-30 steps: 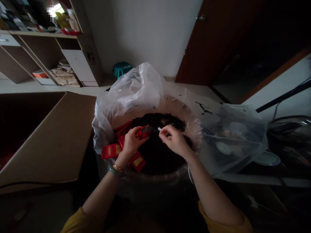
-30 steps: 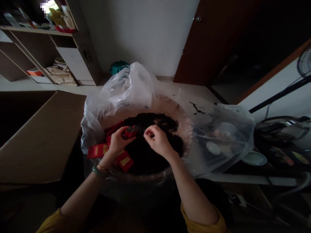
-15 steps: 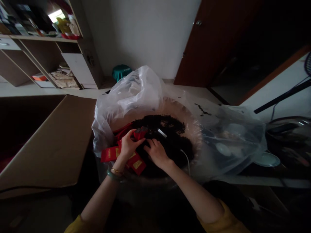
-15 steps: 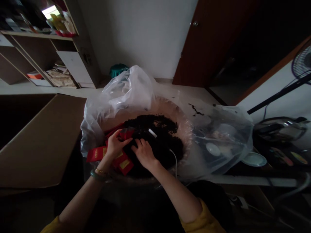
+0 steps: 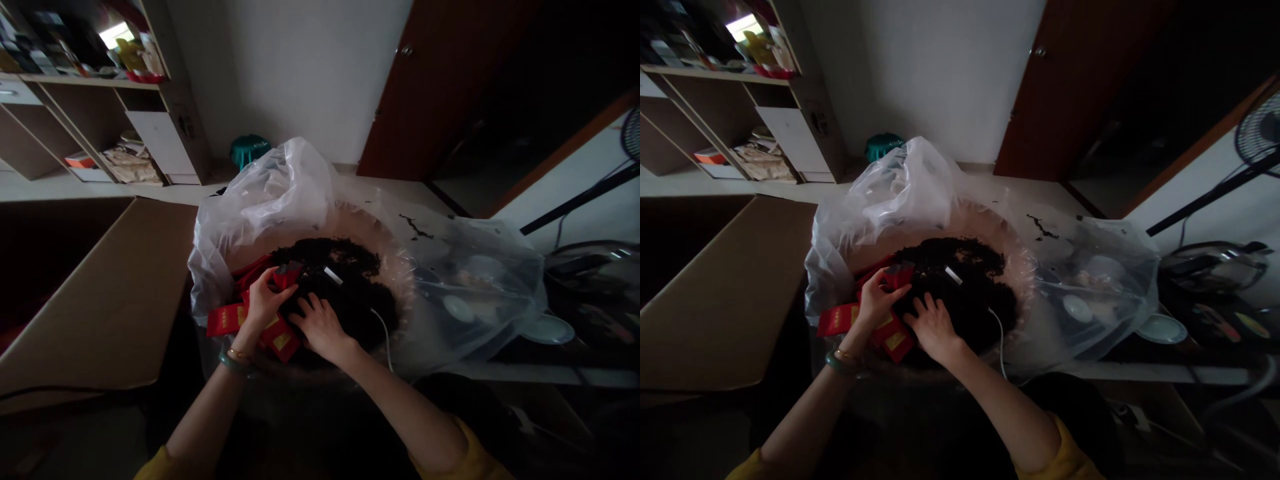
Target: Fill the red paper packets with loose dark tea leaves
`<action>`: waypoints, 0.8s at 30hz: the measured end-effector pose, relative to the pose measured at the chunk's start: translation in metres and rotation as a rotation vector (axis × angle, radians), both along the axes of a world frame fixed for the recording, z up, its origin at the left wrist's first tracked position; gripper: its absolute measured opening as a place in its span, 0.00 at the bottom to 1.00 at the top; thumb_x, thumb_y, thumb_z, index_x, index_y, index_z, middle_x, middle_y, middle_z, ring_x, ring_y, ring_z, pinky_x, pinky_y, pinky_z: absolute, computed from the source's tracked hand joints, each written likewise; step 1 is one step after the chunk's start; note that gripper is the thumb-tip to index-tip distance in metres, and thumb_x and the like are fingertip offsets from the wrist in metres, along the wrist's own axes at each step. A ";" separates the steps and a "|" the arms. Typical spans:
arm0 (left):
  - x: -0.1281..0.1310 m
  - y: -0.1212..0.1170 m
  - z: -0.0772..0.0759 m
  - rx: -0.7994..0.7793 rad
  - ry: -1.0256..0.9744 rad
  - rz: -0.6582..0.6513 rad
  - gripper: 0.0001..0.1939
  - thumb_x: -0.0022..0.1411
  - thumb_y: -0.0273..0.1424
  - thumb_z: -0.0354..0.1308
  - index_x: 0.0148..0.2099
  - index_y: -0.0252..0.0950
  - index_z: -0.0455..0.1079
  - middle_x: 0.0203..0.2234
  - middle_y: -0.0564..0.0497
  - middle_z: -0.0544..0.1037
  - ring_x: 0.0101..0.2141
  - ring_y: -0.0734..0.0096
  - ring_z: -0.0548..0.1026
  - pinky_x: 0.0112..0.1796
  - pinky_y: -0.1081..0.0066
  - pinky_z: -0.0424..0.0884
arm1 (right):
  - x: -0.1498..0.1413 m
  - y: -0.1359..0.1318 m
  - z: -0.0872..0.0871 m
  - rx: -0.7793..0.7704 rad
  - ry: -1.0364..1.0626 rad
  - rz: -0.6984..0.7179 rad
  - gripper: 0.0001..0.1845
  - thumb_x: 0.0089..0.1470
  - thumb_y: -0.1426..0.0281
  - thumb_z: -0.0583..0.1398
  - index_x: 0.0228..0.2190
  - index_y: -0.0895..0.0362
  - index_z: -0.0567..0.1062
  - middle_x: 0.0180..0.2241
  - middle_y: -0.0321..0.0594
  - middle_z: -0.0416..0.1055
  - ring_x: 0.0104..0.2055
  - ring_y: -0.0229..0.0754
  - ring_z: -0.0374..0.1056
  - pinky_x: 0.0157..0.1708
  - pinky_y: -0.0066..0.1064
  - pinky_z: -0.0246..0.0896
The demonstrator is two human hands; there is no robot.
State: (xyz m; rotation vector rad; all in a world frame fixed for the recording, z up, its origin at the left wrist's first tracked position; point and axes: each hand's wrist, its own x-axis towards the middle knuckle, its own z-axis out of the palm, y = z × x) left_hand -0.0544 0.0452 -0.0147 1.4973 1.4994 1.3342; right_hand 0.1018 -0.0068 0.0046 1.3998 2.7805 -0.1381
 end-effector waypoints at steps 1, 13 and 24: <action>0.000 0.000 -0.001 0.004 0.008 0.000 0.28 0.43 0.41 0.68 0.46 0.34 0.70 0.27 0.52 0.77 0.27 0.70 0.74 0.31 0.71 0.72 | -0.001 -0.002 0.000 0.000 -0.018 -0.007 0.28 0.48 0.70 0.65 0.52 0.50 0.70 0.57 0.51 0.62 0.60 0.62 0.54 0.51 0.52 0.57; -0.002 0.000 -0.001 0.008 0.064 0.000 0.29 0.43 0.42 0.68 0.47 0.34 0.70 0.28 0.53 0.78 0.27 0.71 0.74 0.31 0.71 0.71 | -0.009 0.003 -0.009 0.092 0.006 -0.055 0.16 0.59 0.75 0.53 0.45 0.50 0.74 0.46 0.49 0.69 0.51 0.53 0.62 0.44 0.45 0.63; -0.002 0.000 -0.002 0.020 0.088 -0.008 0.30 0.43 0.41 0.68 0.48 0.35 0.70 0.28 0.53 0.77 0.24 0.73 0.72 0.28 0.73 0.70 | 0.032 0.031 0.017 -0.095 0.555 -0.175 0.17 0.46 0.81 0.58 0.37 0.54 0.77 0.38 0.39 0.76 0.40 0.41 0.71 0.44 0.32 0.65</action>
